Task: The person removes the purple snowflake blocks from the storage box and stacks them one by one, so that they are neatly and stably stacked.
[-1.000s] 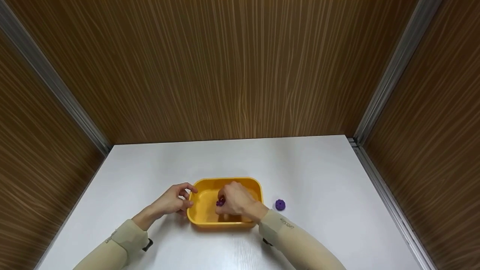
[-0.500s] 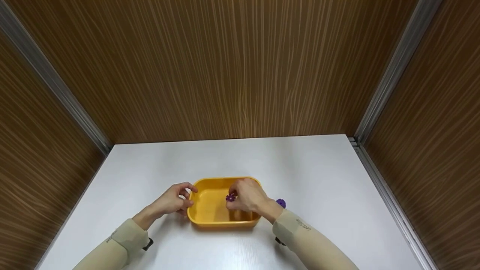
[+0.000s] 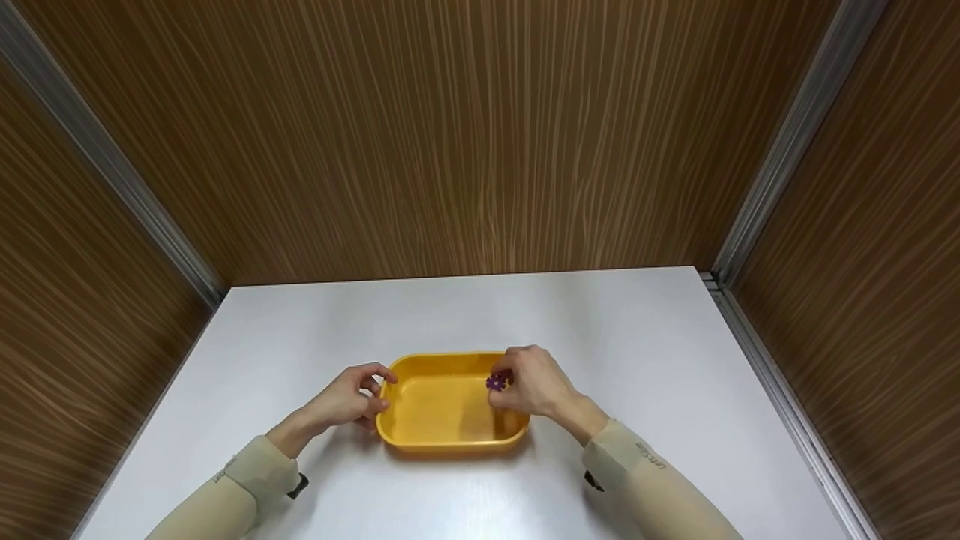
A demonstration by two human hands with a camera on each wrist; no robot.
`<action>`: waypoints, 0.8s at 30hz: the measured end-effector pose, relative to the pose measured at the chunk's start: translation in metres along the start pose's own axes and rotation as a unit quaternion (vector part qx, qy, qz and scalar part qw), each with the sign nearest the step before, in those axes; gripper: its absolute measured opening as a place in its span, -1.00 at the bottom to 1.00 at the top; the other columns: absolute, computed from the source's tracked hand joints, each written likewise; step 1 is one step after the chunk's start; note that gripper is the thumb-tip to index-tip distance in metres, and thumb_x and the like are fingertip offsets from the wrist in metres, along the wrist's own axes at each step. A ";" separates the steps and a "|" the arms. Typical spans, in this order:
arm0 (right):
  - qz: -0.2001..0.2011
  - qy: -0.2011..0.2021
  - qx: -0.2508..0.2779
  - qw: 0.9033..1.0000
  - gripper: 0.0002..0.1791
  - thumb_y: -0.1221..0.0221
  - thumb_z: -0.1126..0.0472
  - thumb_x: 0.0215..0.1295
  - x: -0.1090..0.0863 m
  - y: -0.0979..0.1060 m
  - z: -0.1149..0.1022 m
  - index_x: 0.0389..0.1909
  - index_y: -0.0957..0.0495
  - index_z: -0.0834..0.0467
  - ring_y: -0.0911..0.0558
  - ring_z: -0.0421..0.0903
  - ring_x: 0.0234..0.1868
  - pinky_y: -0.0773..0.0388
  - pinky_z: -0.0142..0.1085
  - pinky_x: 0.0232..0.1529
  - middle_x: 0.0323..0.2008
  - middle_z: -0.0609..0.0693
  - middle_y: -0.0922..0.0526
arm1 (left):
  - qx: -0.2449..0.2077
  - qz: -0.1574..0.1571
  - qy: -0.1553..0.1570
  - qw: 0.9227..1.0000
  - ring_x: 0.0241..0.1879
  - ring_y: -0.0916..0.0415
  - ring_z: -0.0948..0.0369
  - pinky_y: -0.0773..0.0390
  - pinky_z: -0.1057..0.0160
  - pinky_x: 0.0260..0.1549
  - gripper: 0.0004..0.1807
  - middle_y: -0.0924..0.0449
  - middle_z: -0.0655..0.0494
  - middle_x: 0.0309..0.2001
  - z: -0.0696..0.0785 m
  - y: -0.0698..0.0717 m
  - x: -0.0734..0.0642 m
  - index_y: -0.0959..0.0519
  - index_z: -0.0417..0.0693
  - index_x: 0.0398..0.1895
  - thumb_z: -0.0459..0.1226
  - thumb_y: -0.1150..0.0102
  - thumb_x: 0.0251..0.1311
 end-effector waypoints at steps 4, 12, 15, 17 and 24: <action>0.020 0.004 0.000 1.000 -0.82 -0.55 0.17 0.12 -0.006 0.011 0.006 -0.25 -0.89 0.12 -0.73 -0.20 -0.38 -0.80 -0.35 -0.30 -0.38 -0.07 -0.82 | 0.001 0.000 -0.002 1.000 -0.57 -0.57 0.22 -0.83 0.19 -0.48 -0.55 -0.40 0.11 -0.32 0.000 0.001 0.000 -0.59 -0.29 0.30 -0.51 -0.34 0.35; 0.034 0.001 -0.014 0.999 -0.85 -0.56 0.21 0.10 -0.022 0.024 0.018 -0.29 -0.88 0.09 -0.74 -0.18 -0.38 -0.84 -0.22 -0.32 -0.40 -0.09 -0.82 | 0.006 -0.002 0.000 1.000 -0.56 -0.51 0.23 -0.84 0.18 -0.48 -0.54 -0.37 0.12 -0.32 0.000 0.000 -0.001 -0.59 -0.29 0.30 -0.50 -0.34 0.33; 0.037 -0.009 -0.020 0.999 -0.83 -0.59 0.22 0.09 -0.026 0.028 0.021 -0.27 -0.88 0.10 -0.73 -0.18 -0.38 -0.85 -0.19 -0.30 -0.39 -0.09 -0.82 | 0.010 0.002 0.008 1.000 -0.54 -0.51 0.23 -0.84 0.20 -0.48 -0.54 -0.38 0.13 -0.30 0.000 0.001 -0.001 -0.60 -0.25 0.30 -0.49 -0.36 0.35; 0.041 -0.013 -0.026 0.999 -0.81 -0.61 0.21 0.08 -0.029 0.030 0.024 -0.26 -0.88 0.10 -0.73 -0.17 -0.38 -0.85 -0.17 -0.30 -0.38 -0.09 -0.82 | 0.011 0.004 0.014 1.000 -0.53 -0.52 0.23 -0.84 0.21 -0.47 -0.55 -0.39 0.12 -0.29 0.000 0.001 0.000 -0.61 -0.22 0.30 -0.48 -0.37 0.37; 0.056 -0.031 -0.048 0.997 -0.80 -0.59 0.20 0.07 -0.039 0.033 0.034 -0.25 -0.89 0.13 -0.76 -0.09 -0.39 -0.79 -0.28 -0.30 -0.39 -0.11 -0.81 | 0.010 0.005 0.018 1.000 -0.53 -0.54 0.21 -0.83 0.23 -0.47 -0.55 -0.41 0.11 -0.28 -0.001 0.001 0.000 -0.61 -0.21 0.31 -0.48 -0.38 0.38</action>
Point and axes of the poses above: each hand's wrist, its own x-axis towards the middle knuckle, its own y-axis out of the back of the hand, z = x × y, the point moved 4 cm from there along x, towards the middle knuckle
